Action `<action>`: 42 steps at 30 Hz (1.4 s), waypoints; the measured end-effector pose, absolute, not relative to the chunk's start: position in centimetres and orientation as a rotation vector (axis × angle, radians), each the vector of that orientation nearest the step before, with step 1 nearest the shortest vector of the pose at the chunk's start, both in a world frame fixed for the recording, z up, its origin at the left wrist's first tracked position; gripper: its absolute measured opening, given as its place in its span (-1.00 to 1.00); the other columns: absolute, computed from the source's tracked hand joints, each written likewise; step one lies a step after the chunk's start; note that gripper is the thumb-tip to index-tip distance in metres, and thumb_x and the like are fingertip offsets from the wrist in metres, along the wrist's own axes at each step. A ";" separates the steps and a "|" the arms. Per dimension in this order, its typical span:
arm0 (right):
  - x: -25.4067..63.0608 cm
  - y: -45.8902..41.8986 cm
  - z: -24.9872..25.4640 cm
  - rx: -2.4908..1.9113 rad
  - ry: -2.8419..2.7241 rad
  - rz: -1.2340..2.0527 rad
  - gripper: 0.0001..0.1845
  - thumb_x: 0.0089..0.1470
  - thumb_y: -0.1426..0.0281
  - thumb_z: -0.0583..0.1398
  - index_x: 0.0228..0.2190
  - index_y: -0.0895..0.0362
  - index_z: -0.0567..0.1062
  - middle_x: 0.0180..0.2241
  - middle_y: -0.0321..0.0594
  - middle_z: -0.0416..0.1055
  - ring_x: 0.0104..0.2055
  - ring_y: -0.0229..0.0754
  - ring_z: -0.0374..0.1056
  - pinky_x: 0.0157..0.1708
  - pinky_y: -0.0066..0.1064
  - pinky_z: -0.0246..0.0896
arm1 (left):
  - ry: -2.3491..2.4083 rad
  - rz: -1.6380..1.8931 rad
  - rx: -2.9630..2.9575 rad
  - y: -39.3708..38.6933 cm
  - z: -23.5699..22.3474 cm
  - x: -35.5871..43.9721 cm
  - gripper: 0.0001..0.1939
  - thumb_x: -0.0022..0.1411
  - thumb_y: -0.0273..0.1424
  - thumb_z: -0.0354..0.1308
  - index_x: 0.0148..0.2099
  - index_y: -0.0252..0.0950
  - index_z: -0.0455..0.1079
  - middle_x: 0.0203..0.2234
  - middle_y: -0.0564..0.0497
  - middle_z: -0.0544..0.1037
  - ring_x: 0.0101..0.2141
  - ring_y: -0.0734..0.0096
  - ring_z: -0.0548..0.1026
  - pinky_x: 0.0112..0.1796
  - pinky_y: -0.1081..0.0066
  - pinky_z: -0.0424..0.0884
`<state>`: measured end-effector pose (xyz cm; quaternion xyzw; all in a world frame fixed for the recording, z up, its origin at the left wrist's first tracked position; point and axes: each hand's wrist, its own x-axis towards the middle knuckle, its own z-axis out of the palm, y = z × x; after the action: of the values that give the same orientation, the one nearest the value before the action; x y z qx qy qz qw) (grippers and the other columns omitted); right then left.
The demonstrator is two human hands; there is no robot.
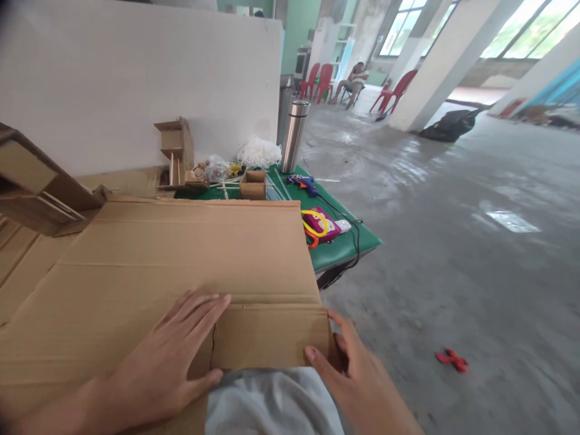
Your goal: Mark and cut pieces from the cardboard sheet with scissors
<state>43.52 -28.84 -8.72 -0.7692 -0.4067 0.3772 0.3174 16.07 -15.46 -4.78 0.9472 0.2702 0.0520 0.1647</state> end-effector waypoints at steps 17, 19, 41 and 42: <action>44.1 -28.0 -9.7 -1.635 -0.770 1.423 -0.38 -0.03 -0.10 0.15 -0.14 0.14 0.36 -0.52 -0.36 0.25 -0.58 -0.27 0.26 -0.62 -0.43 0.20 | 0.800 0.166 2.778 -15.7 -5.2 16.6 0.05 0.07 -0.30 0.19 0.36 -0.14 -0.50 0.13 -0.13 0.33 0.11 0.01 0.29 0.06 0.02 0.30; 44.0 -28.1 -9.6 -1.581 -0.731 1.427 -0.40 -0.06 -0.07 0.20 -0.17 0.14 0.37 -0.50 -0.35 0.28 -0.59 -0.31 0.25 -0.62 -0.45 0.20 | 0.825 0.163 2.791 -15.8 -5.0 16.6 0.05 0.06 -0.29 0.19 0.36 -0.15 -0.49 0.12 -0.14 0.33 0.11 0.00 0.28 0.09 -0.01 0.25; 44.0 -27.5 -9.2 -1.620 -0.703 1.339 -0.37 -0.23 -0.09 0.29 -0.28 0.17 0.51 -0.49 -0.26 0.30 -0.60 -0.34 0.13 -0.68 -0.49 0.14 | 0.893 0.154 2.814 -15.6 -4.8 16.1 -0.24 0.03 -0.15 0.24 0.24 -0.20 0.09 0.12 -0.03 0.34 0.16 0.11 0.18 0.16 0.00 0.12; 44.0 -27.5 -9.2 -1.620 -0.702 1.337 -0.37 -0.23 -0.09 0.29 -0.28 0.16 0.51 -0.49 -0.26 0.30 -0.59 -0.33 0.14 -0.68 -0.49 0.14 | 0.893 0.151 2.816 -15.6 -4.8 16.2 -0.25 0.02 -0.15 0.24 0.23 -0.19 0.11 0.13 -0.02 0.33 0.17 0.11 0.18 0.16 0.01 0.13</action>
<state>43.99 -27.46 -9.23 -0.6543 -0.2836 0.5400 0.4472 16.16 -15.63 -4.77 0.9480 0.3006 0.0510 0.0916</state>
